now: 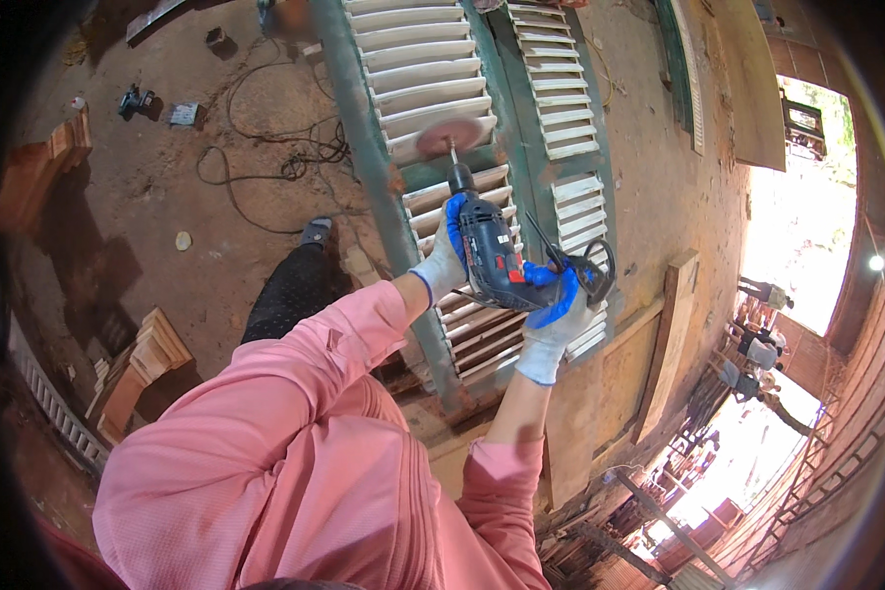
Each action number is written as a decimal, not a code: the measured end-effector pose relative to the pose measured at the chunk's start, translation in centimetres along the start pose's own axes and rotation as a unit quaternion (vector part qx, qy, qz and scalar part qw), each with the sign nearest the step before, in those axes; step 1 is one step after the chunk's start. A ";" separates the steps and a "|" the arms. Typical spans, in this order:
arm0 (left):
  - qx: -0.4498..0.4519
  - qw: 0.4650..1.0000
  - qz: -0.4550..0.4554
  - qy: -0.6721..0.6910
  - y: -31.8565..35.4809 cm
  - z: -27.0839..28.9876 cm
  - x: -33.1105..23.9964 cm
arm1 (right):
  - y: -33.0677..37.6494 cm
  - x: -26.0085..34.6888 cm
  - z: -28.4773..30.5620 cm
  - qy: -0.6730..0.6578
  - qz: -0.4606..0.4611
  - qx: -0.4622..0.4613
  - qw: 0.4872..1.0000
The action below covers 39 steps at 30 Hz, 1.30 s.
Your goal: The person uses a handheld power sander to smooth the surface of a wooden slatted panel. They move the tool back and forth across the slats, generating sawdust.
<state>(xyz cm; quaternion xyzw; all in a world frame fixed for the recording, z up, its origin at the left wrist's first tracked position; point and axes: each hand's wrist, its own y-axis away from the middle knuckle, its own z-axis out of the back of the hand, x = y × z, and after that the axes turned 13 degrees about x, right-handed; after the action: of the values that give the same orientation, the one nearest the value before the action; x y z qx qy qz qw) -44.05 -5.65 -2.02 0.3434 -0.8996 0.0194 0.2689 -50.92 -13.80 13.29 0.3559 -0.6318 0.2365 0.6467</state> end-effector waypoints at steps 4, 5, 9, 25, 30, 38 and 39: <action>0.021 1.000 0.022 -0.004 1.1 -0.8 -0.9 | 1.3 -0.6 -0.6 -0.051 0.010 -0.018 0.999; 0.020 0.999 0.035 -0.014 1.4 -1.0 -1.0 | 1.9 -0.6 -0.4 -0.087 0.014 -0.019 0.996; 0.004 1.000 0.024 -0.003 3.1 -1.1 -1.4 | 3.6 -1.4 -1.1 0.038 0.063 0.007 0.997; -0.065 0.987 0.048 -0.139 5.3 0.1 0.8 | 7.5 -1.8 2.0 -0.068 0.046 -0.029 0.996; -0.011 0.989 0.110 -0.102 2.5 -0.1 3.0 | 5.7 -1.7 4.5 -0.104 0.076 -0.065 0.990; -0.031 0.985 0.078 -0.148 -3.1 3.5 4.5 | 2.0 -2.9 7.9 -0.188 0.048 -0.072 0.978; -0.037 0.986 0.075 -0.146 -3.0 3.7 4.6 | 2.1 -2.5 7.6 -0.173 0.049 -0.065 0.982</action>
<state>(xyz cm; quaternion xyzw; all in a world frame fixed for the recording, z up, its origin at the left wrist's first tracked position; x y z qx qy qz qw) -46.69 -11.55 -3.33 0.2645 -0.9524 -0.0437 0.1452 -57.69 -17.92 10.78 0.3170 -0.7648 0.1613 0.5372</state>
